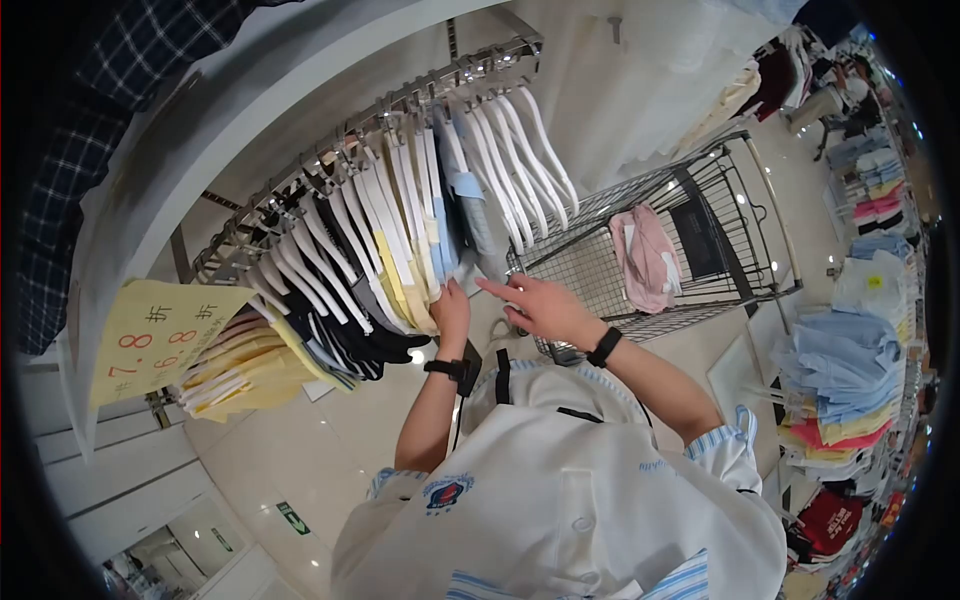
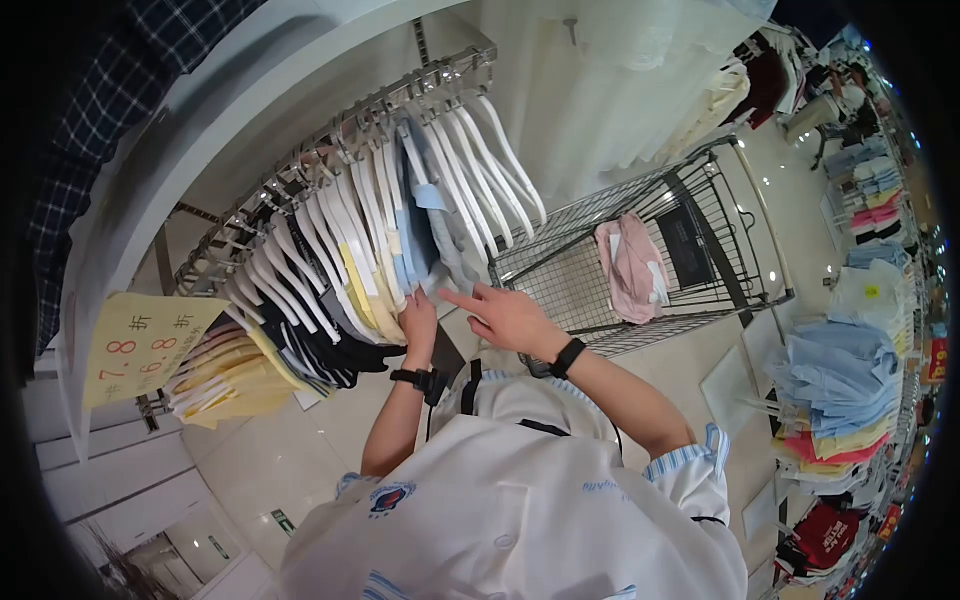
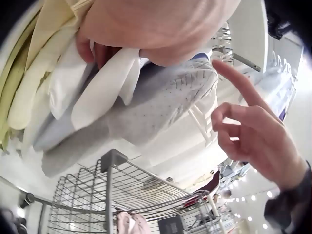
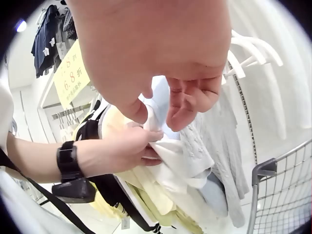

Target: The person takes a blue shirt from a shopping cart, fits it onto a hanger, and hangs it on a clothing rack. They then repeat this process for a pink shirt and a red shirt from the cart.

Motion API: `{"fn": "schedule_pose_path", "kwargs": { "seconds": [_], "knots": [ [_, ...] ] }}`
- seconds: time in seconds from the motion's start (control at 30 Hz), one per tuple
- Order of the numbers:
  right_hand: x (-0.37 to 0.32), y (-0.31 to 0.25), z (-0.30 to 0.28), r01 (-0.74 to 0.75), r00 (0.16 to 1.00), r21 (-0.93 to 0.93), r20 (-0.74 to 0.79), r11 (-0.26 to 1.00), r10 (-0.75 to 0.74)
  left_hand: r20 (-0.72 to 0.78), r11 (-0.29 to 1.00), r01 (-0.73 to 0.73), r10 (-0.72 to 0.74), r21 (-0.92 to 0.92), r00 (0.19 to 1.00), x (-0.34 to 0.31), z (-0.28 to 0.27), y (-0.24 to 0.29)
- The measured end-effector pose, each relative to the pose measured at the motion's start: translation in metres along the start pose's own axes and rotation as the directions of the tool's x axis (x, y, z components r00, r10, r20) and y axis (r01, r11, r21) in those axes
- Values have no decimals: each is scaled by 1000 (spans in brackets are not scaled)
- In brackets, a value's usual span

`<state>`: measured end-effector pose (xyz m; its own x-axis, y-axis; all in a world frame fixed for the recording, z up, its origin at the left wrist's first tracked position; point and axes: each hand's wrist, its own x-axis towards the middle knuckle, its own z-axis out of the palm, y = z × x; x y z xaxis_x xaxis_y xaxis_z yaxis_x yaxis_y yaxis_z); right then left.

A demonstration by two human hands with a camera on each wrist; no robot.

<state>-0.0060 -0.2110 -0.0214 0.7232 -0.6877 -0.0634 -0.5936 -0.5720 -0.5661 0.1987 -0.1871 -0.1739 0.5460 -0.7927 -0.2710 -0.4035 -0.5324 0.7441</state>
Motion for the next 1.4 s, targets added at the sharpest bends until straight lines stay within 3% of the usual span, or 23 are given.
{"fn": "schedule_pose_path", "kwargs": {
  "seconds": [0.1, 0.17, 0.27, 0.33, 0.4, 0.43, 0.5, 0.57, 0.63, 0.7, 0.77, 0.8, 0.93, 1.03, 1.07, 1.27, 1.4],
  "knots": [
    [14, 19, 21, -32, 996, -116, -86, 993, 22, -49, 988, -89, 96, 124, 994, -26, -32, 4],
    [13, 23, 21, -49, 993, -123, -111, 991, 35, -187, 942, -223, 272, 249, 944, -28, -32, -19],
    [7, 27, 21, -86, 983, -141, -172, 986, 61, -104, 956, -176, 204, 234, 973, -34, -41, -17],
    [0, 27, 17, -36, 999, -93, -44, 995, 32, -63, 967, -179, 193, 181, 979, -33, -35, -18],
    [-7, 36, 28, 16, 994, -74, -103, 997, -23, 79, 922, -385, 381, 46, 921, -31, -20, -28],
    [-12, 40, 34, 78, 984, -58, -155, 995, -86, 94, 920, -390, 385, 44, 918, -34, -14, -29],
    [-24, 47, 38, 54, 989, -37, -135, 998, -58, 371, 928, -366, 365, -70, 854, -39, -3, -23],
    [-41, 57, 35, 19, 993, -24, -120, 1000, -22, 485, 924, -368, 368, -101, 793, -45, 0, -13],
    [-65, 75, 34, -122, 990, 6, 77, 993, 121, 676, 896, -421, 397, -139, 622, -51, 0, -2],
    [-95, 97, 36, -234, 963, -27, 130, 972, 235, 746, 874, -474, 383, -103, 544, -57, -1, 10],
    [-127, 125, 48, -327, 926, -54, 181, 944, 331, 874, 811, -556, 122, 185, 470, -56, 3, 17],
    [-148, 142, 61, -404, 892, -72, 191, 912, 410, 850, 839, -533, 198, 111, 489, -59, 9, 2],
    [-222, 198, 95, -565, 779, -203, 190, 800, 598, 848, 812, -561, 177, 160, 499, -60, 15, -15],
    [-264, 229, 109, -524, 768, -313, 228, 792, 599, 796, 805, -563, 214, 184, 566, -63, 10, -22],
    [-279, 238, 115, -432, 852, -373, 129, 821, 508, 777, 808, -545, 189, 223, 600, -65, 9, -22],
    [-290, 256, 91, -362, 897, -243, 172, 900, 407, 651, 822, -413, 69, 392, 756, -106, 25, -12],
    [-296, 267, 89, -296, 915, -288, 187, 911, 357, 632, 882, -328, 45, 339, 774, -171, 47, 3]
  ]
}}
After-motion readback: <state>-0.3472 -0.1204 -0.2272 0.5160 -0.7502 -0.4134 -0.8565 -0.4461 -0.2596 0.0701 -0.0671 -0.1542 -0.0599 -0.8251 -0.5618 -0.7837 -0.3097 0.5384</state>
